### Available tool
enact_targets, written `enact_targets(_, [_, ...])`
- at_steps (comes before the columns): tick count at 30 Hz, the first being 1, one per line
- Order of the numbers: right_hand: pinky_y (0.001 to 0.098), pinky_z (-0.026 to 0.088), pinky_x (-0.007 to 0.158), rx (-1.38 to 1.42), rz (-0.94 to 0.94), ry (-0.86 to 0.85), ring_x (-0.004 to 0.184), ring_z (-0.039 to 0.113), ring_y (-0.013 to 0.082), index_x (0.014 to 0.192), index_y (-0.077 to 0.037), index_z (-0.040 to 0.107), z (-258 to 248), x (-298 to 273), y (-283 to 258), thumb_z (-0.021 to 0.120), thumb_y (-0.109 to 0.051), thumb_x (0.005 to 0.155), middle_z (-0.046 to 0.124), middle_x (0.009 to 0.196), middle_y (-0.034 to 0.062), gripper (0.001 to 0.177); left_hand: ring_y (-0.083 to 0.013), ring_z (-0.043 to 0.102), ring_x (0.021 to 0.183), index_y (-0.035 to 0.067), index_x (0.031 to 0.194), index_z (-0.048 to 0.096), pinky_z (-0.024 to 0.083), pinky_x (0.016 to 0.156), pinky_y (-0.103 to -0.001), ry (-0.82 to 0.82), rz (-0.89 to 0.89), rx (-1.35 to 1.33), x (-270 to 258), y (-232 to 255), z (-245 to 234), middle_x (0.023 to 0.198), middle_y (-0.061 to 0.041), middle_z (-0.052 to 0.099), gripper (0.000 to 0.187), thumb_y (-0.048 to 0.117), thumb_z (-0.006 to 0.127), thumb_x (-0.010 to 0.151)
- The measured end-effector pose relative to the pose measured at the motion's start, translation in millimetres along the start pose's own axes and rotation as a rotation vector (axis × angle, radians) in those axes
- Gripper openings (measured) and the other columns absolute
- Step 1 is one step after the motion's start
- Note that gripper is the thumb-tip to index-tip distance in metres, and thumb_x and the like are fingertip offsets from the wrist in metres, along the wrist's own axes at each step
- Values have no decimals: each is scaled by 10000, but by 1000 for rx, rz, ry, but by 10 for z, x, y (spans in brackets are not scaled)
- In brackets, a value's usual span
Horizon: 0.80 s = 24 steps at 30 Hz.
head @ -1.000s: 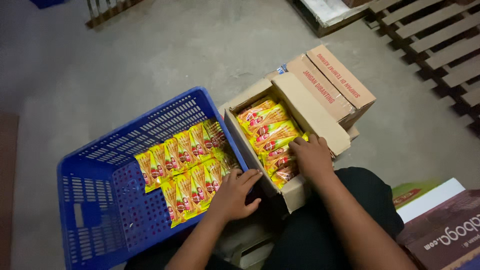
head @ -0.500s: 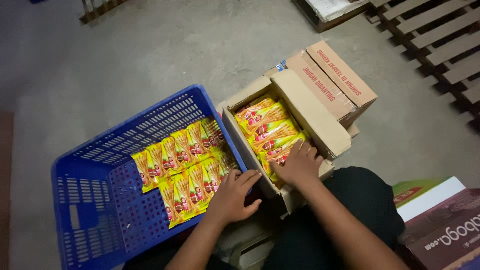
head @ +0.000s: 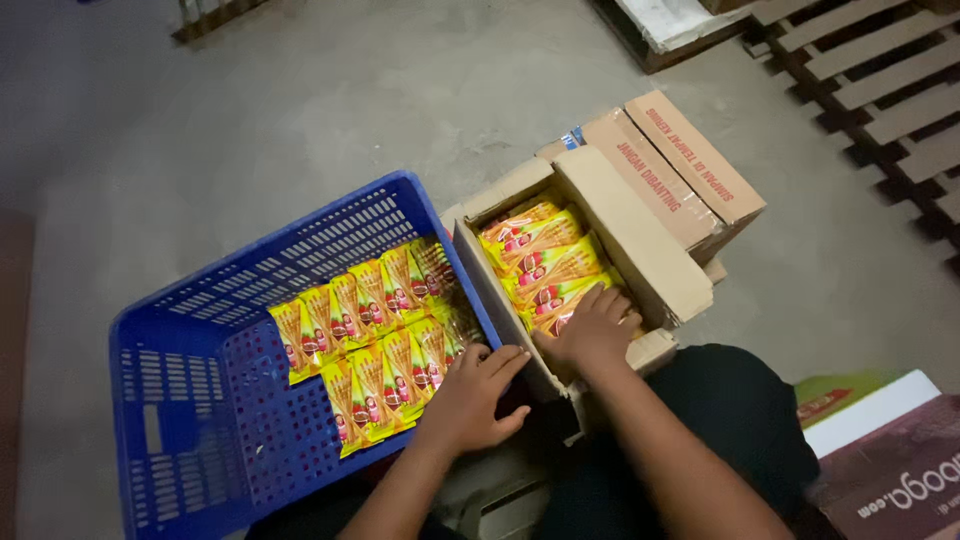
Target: The person transfers yellow snack packets from a cardboard box into a blue plastic crate. They pick up the packets by hand and place them into the crate, repeating the process until the box is empty.
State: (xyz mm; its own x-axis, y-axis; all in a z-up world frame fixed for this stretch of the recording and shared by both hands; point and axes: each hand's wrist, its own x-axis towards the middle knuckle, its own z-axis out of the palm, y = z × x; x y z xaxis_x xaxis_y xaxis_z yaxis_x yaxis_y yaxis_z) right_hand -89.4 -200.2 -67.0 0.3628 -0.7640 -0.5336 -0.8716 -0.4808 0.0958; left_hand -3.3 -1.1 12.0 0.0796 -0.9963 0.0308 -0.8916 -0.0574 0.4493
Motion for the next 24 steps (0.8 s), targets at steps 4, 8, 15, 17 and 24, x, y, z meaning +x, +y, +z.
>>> enact_targets(4, [559, 315, 1062, -59, 1, 316, 1413, 377, 439, 1594, 39, 215, 233, 83, -34, 498, -1057, 588, 346, 1597, 261, 1515, -335, 491, 1008, 53, 1387, 565, 460, 885, -473, 74, 22, 19, 17, 6, 8, 1386, -71, 580, 717, 360, 792, 780])
enact_targets(8, [609, 254, 1136, -8, -61, 102, 1515, 184, 445, 1617, 52, 26, 161, -17, 18, 338, -1027, 749, 152, 1672, 259, 1419, -348, 492, 1053, 57, 1423, 557, 473, 875, -498, 39, 13, 38, 24, 6, -11, 1411, -68, 563, 673, 367, 746, 856])
enact_targets(15, [642, 279, 1082, 47, -63, 117, 1471, 287, 444, 1625, 20, 65, 168, 77, 91, 438, -1026, 681, 220, 1651, 257, 1458, -342, 515, 998, 58, 1375, 584, 456, 872, -482, 89, 36, 15, 25, 1, 0, 1370, -74, 591, 657, 369, 741, 818])
enact_targets(17, [652, 226, 1128, 90, -89, -7, 1520, 147, 445, 1636, -25, 17, -93, -72, 185, 435, -957, 756, 83, 1688, 227, 1349, -342, 514, 1022, 55, 1405, 571, 464, 873, -489, 63, 25, -7, 12, -18, -3, 1390, -90, 581, 642, 375, 712, 866])
enact_targets(24, [672, 289, 1119, 254, -255, 114, 1462, 407, 399, 1399, -279, 603, 52, -264, 609, 546, -616, 947, 446, 1587, 68, 567, -363, 652, 1110, 124, 1221, 680, 533, 921, -454, 275, -49, -209, -57, -106, 46, 1297, -79, 631, 440, 302, 714, 821])
